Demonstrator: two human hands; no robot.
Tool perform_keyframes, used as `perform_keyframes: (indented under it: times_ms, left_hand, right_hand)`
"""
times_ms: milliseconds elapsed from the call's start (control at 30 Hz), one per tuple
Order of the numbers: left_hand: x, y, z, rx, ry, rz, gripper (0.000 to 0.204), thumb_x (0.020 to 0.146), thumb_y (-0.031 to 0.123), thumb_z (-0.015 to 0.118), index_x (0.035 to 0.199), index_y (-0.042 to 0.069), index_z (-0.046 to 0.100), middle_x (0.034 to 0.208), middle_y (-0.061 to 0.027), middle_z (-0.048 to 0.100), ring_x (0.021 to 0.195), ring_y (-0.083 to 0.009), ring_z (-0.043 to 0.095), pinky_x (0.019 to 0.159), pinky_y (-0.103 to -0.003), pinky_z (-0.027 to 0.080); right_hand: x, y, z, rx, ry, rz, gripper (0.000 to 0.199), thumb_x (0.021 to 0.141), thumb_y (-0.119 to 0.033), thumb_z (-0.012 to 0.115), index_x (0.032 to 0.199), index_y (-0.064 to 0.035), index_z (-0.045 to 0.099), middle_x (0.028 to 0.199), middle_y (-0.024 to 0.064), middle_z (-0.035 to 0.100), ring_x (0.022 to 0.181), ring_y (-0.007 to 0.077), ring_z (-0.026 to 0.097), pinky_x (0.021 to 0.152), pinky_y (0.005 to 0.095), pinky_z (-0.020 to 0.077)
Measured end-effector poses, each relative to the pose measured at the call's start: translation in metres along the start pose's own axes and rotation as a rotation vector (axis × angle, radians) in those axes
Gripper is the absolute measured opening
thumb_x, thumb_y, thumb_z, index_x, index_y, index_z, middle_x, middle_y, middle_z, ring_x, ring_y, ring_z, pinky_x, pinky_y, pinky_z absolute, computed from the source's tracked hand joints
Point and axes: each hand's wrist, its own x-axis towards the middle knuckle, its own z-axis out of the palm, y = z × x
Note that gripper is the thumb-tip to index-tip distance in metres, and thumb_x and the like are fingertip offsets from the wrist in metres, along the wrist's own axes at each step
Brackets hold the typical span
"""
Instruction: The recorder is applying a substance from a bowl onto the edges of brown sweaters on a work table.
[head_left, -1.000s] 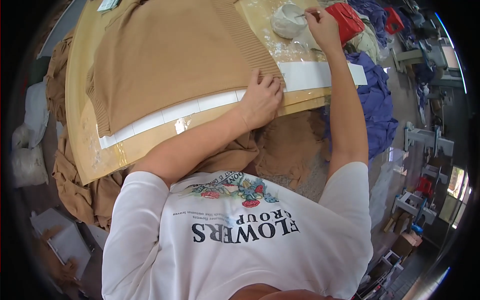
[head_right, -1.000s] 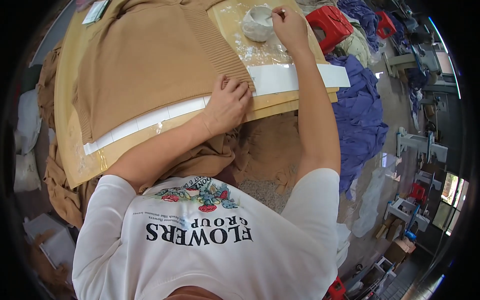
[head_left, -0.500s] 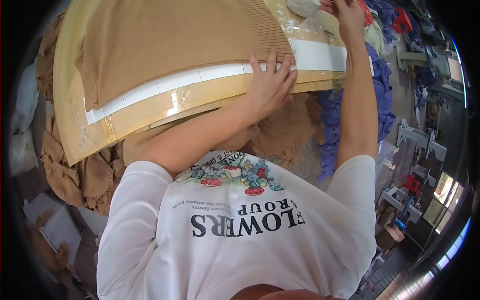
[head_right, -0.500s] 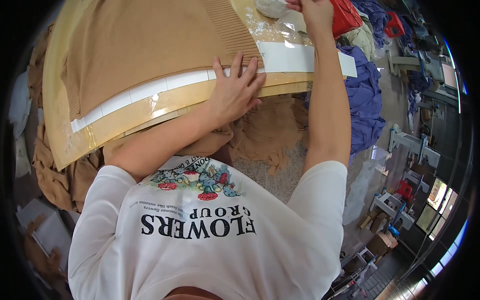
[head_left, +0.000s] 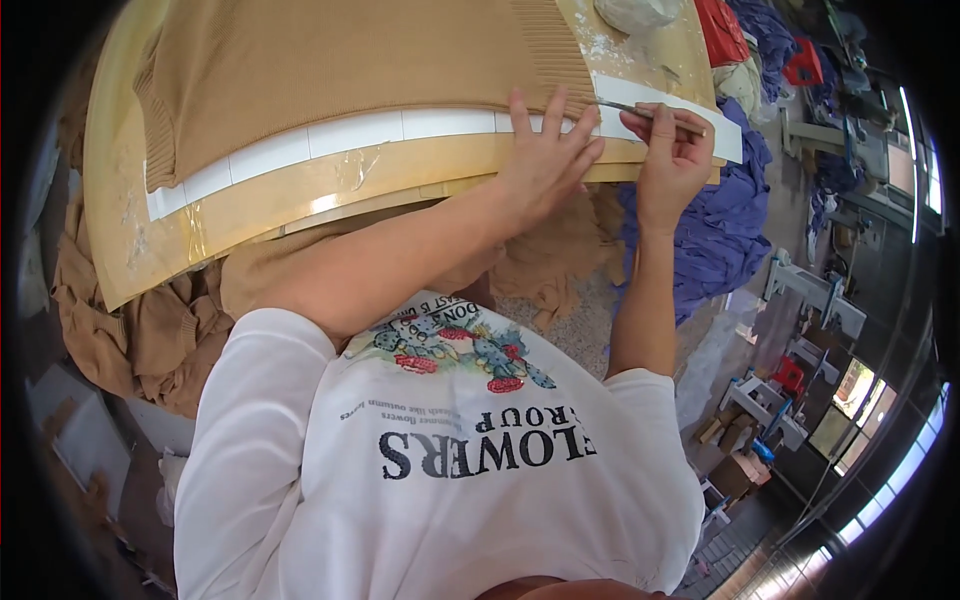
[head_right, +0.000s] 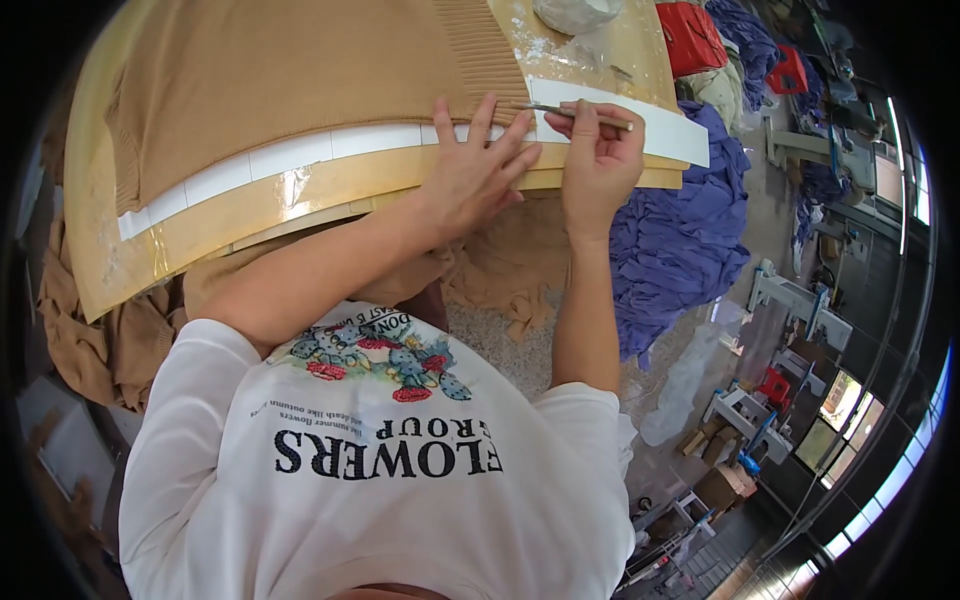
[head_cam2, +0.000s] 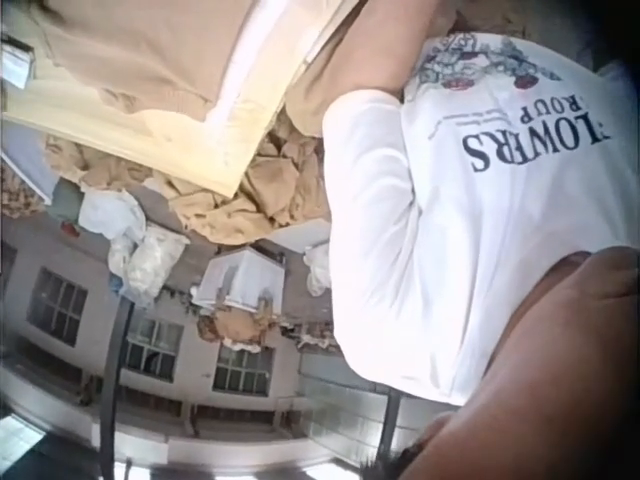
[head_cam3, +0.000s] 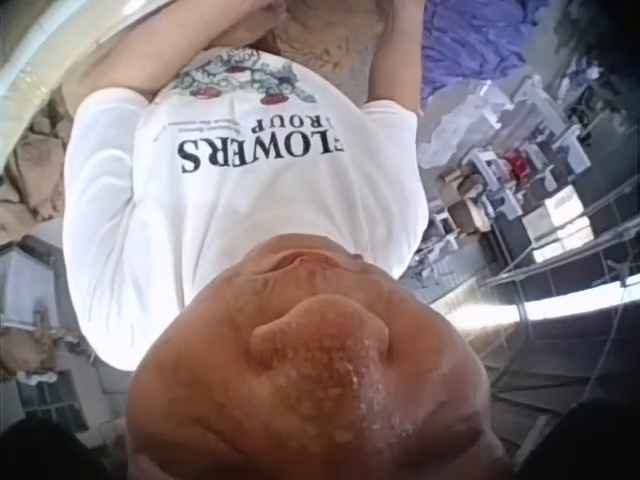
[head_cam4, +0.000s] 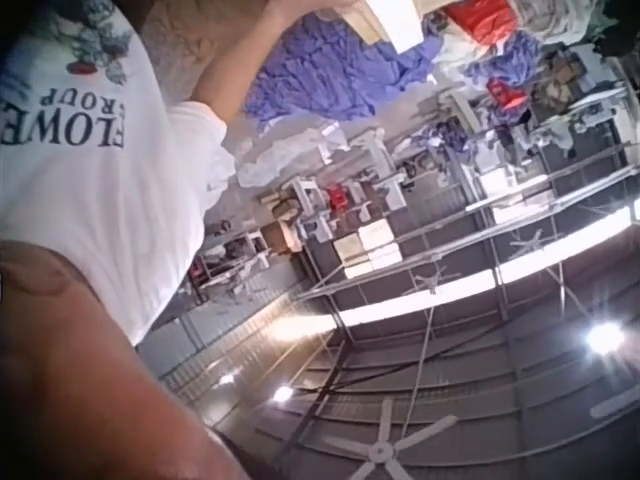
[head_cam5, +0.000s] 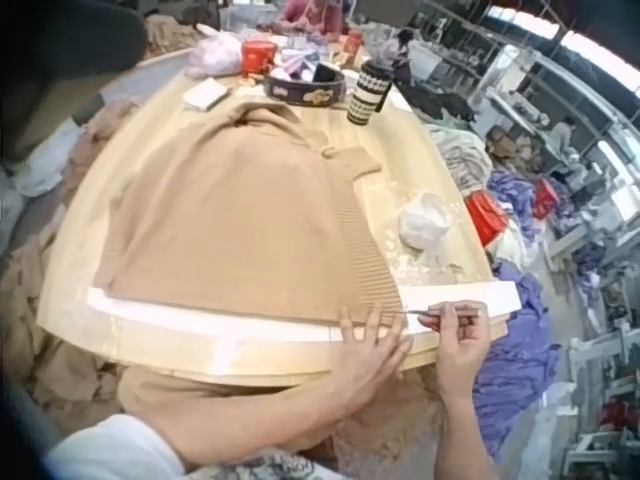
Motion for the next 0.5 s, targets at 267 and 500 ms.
perform_keyframes:
  times_ms: [267,500]
  left_hand:
    - [0.000,0.001,-0.001,0.028,-0.028,-0.005,0.058,0.077,0.047,0.059,0.128,0.022,0.046,0.139,-0.0078,0.031,0.127,-0.0401,0.024,0.086,-0.075,0.021]
    - [0.000,-0.001,0.003,0.027,-0.038,-0.003,0.058,0.076,0.048,0.058,0.127,0.022,0.048,0.137,-0.0084,0.034,0.126,-0.0429,0.026,0.085,-0.080,0.014]
  right_hand:
    - [-0.002,0.012,0.004,-0.060,-0.076,0.005,0.009,0.089,-0.002,0.053,0.092,0.0022,0.046,0.085,0.0115,0.061,0.075,0.0157,0.064,0.067,0.0228,0.0512]
    - [-0.008,-0.008,0.025,-0.042,-0.052,-0.040,0.009,0.086,0.001,0.057,0.090,0.0020,0.049,0.082,0.0108,0.062,0.073,0.0149,0.064,0.065,0.0223,0.0505]
